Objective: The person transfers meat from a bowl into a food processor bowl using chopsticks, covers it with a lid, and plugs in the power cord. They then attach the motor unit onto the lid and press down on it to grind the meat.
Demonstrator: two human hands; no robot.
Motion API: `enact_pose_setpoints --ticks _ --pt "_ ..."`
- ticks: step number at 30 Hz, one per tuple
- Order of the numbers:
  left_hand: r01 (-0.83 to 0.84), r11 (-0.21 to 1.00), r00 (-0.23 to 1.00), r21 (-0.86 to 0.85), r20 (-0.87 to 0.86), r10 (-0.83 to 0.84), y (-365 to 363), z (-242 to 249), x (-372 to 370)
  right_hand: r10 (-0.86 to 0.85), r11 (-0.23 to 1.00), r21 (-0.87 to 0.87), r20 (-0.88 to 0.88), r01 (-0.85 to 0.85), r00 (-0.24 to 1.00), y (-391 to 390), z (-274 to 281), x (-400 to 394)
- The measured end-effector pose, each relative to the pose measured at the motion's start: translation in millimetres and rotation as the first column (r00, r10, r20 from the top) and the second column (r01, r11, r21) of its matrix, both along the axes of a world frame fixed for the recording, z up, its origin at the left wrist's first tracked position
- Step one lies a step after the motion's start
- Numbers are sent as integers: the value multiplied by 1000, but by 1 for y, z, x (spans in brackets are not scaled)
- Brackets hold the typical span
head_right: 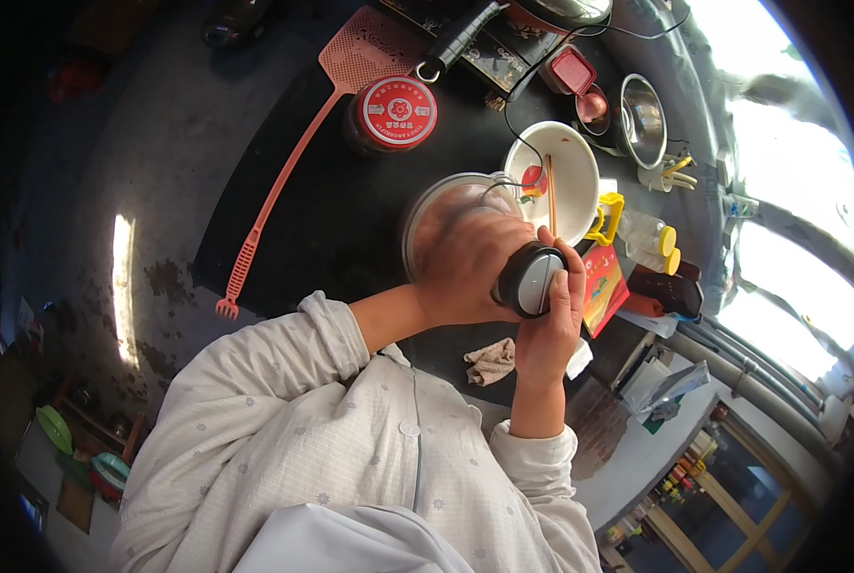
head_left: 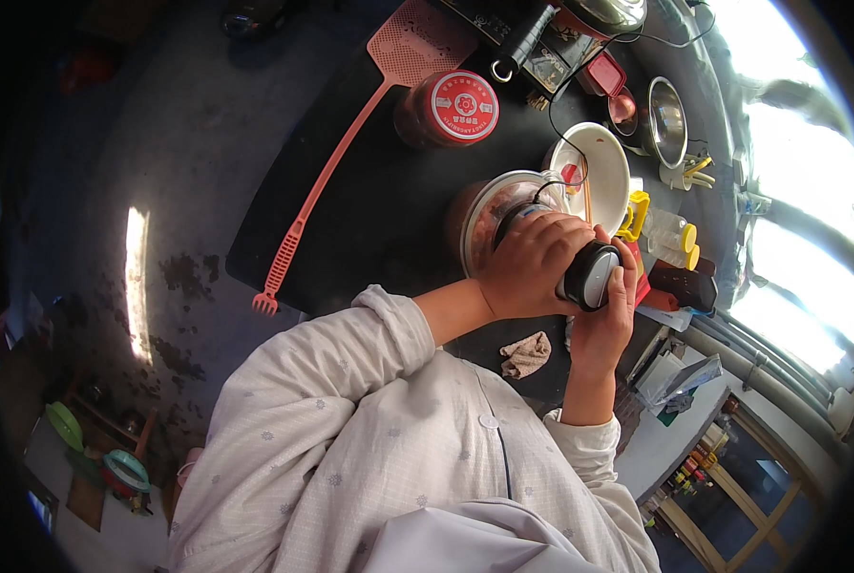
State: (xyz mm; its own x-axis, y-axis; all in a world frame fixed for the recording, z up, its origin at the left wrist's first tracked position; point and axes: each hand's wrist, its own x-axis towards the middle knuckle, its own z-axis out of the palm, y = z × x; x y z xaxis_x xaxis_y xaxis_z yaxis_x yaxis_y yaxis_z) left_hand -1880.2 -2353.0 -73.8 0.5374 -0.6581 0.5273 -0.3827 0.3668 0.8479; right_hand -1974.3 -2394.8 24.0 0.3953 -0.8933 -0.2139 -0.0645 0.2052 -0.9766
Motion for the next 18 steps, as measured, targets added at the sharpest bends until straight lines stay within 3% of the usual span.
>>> enact_pose_setpoints --ticks 18 --pt "7 1000 1000 10 19 -7 0 0 2 0 1000 4 10 0 1000 0 -1 -1"
